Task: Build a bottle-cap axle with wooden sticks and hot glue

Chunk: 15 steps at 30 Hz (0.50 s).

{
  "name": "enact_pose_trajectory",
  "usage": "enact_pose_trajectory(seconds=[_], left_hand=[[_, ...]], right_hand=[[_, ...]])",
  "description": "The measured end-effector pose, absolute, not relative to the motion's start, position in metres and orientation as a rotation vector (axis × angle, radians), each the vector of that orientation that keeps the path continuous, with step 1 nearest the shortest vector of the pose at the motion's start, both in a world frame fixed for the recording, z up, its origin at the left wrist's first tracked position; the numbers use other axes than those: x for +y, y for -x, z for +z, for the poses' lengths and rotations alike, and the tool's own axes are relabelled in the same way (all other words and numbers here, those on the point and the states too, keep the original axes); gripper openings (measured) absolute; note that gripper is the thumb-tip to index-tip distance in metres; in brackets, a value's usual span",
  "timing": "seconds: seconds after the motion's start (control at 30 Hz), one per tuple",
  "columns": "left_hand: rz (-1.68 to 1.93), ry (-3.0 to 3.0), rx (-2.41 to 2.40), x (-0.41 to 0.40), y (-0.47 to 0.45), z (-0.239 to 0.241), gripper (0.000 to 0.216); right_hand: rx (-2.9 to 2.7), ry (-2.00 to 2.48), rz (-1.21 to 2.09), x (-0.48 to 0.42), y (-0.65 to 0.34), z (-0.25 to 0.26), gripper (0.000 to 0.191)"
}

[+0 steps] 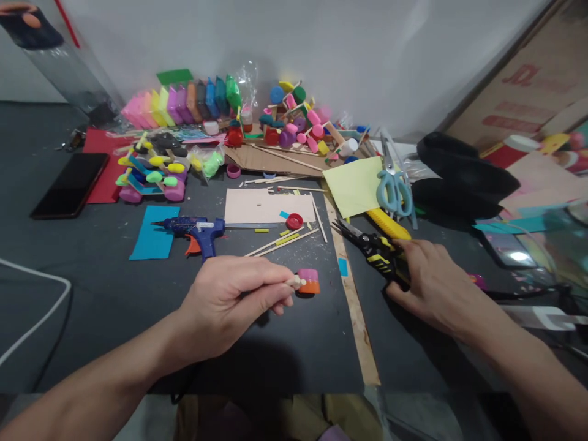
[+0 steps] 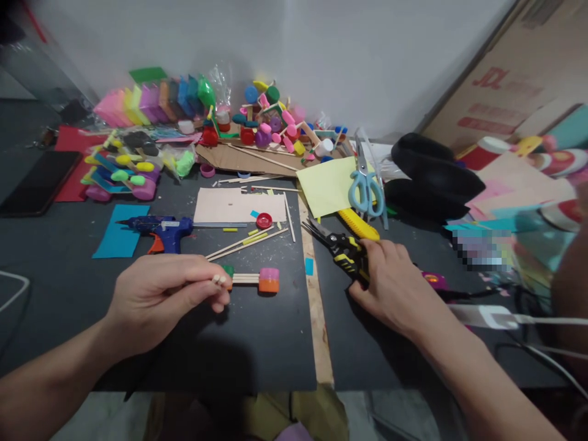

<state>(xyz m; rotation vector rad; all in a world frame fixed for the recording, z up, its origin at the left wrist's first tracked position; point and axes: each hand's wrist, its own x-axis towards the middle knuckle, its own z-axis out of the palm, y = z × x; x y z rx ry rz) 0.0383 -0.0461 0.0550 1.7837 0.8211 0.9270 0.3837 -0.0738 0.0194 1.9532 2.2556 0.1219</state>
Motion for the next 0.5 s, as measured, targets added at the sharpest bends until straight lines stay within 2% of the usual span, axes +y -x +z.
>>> enact_pose_trajectory(seconds=[0.23, 0.5], left_hand=[[0.757, -1.507, 0.77, -0.0456, -0.0392, 0.054, 0.022], [0.703, -1.47, 0.699, -0.0443, -0.0378, 0.0469, 0.027]], right_hand=[[2.336, -1.848, 0.124, -0.0672, -0.3869, 0.0201, 0.058], [2.476, -1.859, 0.18, -0.0637, -0.3881, 0.0126, 0.057]])
